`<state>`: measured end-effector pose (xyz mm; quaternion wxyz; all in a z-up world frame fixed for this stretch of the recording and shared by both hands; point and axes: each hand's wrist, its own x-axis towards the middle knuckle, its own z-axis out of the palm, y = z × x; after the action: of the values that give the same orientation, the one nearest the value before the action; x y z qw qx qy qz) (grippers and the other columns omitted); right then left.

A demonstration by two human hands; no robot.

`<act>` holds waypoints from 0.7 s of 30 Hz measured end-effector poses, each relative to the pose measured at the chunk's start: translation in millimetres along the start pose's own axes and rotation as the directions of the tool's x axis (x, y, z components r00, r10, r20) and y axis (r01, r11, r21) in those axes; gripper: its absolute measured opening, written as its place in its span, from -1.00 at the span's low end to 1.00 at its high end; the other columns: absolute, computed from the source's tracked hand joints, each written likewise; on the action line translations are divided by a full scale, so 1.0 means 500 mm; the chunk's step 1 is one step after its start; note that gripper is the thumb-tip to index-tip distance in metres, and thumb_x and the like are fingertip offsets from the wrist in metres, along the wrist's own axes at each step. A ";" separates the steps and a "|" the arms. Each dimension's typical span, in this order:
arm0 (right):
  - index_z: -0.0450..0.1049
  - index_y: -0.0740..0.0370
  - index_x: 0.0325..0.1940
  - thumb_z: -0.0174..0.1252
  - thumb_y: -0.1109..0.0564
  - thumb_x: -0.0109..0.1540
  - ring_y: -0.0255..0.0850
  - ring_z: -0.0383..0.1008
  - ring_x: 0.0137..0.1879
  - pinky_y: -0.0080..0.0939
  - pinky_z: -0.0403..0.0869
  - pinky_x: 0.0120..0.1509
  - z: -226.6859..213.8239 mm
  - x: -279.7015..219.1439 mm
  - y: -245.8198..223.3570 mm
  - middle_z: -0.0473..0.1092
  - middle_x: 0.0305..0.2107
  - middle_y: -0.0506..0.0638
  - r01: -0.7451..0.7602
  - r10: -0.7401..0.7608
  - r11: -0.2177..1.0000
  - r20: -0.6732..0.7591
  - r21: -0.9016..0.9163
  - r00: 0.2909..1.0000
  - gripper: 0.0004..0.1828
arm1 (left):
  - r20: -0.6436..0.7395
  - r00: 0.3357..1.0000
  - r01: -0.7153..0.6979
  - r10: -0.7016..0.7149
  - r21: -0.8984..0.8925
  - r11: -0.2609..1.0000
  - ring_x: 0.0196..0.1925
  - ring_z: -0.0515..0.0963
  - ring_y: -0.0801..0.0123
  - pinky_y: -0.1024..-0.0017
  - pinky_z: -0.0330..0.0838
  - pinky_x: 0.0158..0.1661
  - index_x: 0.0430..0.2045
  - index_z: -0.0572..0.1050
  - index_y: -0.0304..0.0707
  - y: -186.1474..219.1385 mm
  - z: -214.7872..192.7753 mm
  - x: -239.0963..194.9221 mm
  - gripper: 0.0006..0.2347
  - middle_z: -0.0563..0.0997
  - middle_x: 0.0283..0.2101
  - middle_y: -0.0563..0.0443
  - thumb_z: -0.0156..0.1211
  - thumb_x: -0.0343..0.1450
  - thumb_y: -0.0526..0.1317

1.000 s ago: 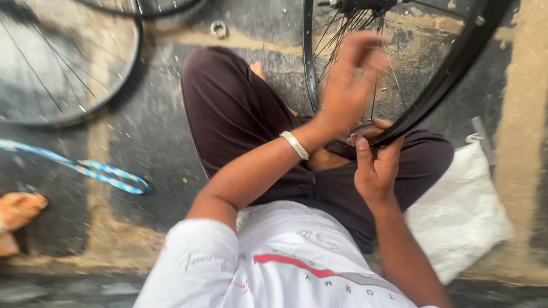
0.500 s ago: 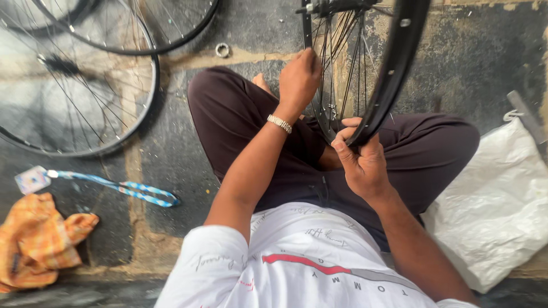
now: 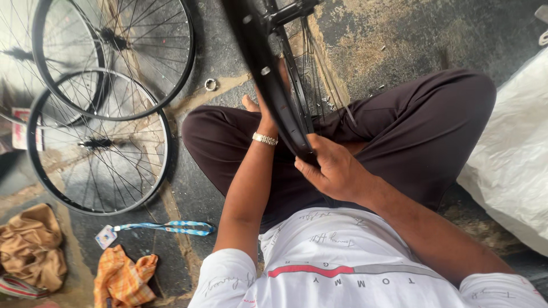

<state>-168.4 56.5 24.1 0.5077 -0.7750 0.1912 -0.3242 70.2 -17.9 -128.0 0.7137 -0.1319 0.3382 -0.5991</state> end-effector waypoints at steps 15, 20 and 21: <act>0.14 0.35 0.50 -0.20 0.06 0.49 -0.06 0.24 0.45 -0.06 0.23 0.56 -0.004 0.097 0.106 0.23 0.32 0.19 -0.050 0.228 0.408 -0.049 0.911 0.972 -0.48 | 0.550 0.832 -0.231 0.073 0.464 -0.855 -0.56 0.18 0.68 0.57 0.07 -0.54 -0.47 0.45 -0.31 -0.103 0.142 -0.118 -0.71 0.31 -0.57 0.22 0.03 0.61 -0.13; 0.15 0.37 0.49 -0.20 0.03 0.51 -0.02 0.20 0.54 -0.08 0.18 0.62 0.062 0.199 0.193 0.20 0.39 0.23 -0.120 0.204 0.968 -0.415 0.220 0.886 -0.48 | 0.536 0.843 -0.237 0.043 0.443 -0.865 -0.56 0.24 0.67 0.59 0.12 -0.53 -0.45 0.45 -0.31 -0.134 0.151 -0.138 -0.72 0.33 -0.58 0.23 0.02 0.62 -0.13; 0.15 0.34 0.48 -0.21 0.02 0.50 -0.05 0.23 0.51 -0.10 0.21 0.59 0.069 0.221 0.215 0.20 0.39 0.20 -0.188 0.313 0.926 -0.387 0.327 0.867 -0.48 | 0.553 0.832 -0.229 0.050 0.425 -0.876 -0.52 0.28 0.68 0.60 0.19 -0.51 -0.43 0.44 -0.31 -0.143 0.142 -0.154 -0.72 0.37 -0.53 0.23 0.02 0.63 -0.12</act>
<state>-61.6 -33.9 -48.9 0.5944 -0.5726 0.3513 -0.4420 56.9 21.4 -8.2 0.4842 0.6958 -0.4685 -0.2488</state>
